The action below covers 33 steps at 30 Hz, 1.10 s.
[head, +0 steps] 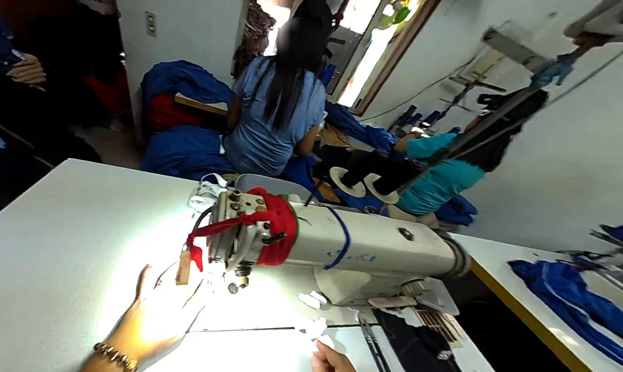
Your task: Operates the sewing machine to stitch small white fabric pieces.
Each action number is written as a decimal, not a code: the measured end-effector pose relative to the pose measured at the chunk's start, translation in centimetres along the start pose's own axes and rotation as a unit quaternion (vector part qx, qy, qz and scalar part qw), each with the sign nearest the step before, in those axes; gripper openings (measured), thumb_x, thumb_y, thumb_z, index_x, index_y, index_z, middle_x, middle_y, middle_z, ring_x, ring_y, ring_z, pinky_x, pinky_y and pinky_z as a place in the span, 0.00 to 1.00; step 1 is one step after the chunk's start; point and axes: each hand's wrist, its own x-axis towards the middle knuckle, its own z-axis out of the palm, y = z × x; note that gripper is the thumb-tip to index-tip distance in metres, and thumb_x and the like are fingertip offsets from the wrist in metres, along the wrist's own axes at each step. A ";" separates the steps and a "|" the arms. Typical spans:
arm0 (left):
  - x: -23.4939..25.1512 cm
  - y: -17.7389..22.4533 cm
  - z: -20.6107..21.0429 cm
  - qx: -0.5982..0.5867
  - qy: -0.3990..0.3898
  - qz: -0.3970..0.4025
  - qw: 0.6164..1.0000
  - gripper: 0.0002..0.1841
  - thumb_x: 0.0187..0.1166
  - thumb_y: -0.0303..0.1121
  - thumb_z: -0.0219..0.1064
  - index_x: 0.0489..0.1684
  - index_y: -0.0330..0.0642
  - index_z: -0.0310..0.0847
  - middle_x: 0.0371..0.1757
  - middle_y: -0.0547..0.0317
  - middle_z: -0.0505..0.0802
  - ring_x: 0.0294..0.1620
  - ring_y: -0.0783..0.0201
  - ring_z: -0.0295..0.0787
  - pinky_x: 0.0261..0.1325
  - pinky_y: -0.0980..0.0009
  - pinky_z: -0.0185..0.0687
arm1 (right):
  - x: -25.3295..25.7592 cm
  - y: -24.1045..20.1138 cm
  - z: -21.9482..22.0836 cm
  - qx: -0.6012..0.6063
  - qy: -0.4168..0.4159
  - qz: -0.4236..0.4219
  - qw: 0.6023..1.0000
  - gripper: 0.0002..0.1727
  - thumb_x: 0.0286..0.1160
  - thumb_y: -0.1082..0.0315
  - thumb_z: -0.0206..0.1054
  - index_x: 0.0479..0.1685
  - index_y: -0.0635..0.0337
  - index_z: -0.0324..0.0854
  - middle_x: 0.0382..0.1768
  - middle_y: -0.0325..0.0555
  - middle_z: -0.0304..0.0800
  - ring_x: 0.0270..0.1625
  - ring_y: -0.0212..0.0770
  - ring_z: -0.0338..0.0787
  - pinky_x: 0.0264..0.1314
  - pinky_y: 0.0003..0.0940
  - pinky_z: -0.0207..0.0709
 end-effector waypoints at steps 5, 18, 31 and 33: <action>-1.2 -0.4 1.9 -0.027 0.191 0.103 0.976 0.24 0.83 0.50 0.49 0.60 0.58 0.92 0.54 0.60 0.96 0.59 0.53 0.92 0.71 0.33 0.65 | 3.2 -0.3 -0.7 -0.140 -0.031 0.020 0.989 0.23 0.70 0.63 0.71 0.59 0.71 0.88 0.55 0.67 0.88 0.57 0.61 0.88 0.59 0.50 0.83; -4.2 3.3 -2.0 -0.246 0.084 0.065 0.963 0.18 0.84 0.42 0.62 0.62 0.42 0.90 0.54 0.46 0.96 0.54 0.47 0.95 0.59 0.42 0.84 | 11.4 -1.0 -3.8 0.190 -0.099 0.073 0.974 0.20 0.78 0.79 0.50 0.64 0.72 0.82 0.44 0.43 0.93 0.42 0.30 0.91 0.49 0.26 0.87; 4.4 1.6 -3.3 -0.468 0.068 -0.231 0.850 0.16 0.84 0.29 0.61 0.65 0.28 0.78 0.50 0.48 0.90 0.50 0.64 0.88 0.60 0.66 0.83 | 15.9 -7.1 12.7 0.176 -0.244 0.349 0.887 0.07 0.82 0.77 0.61 0.43 0.76 0.81 0.29 0.45 0.83 0.29 0.28 0.80 0.40 0.22 0.77; 5.2 1.2 -2.8 -0.572 0.072 -0.230 0.784 0.15 0.87 0.26 0.54 0.65 0.29 0.77 0.49 0.54 0.88 0.49 0.73 0.84 0.58 0.76 0.80 | 15.9 -8.0 13.4 0.249 -0.252 0.364 0.862 0.11 0.85 0.81 0.53 0.55 0.83 0.75 0.40 0.51 0.83 0.39 0.28 0.78 0.50 0.18 0.74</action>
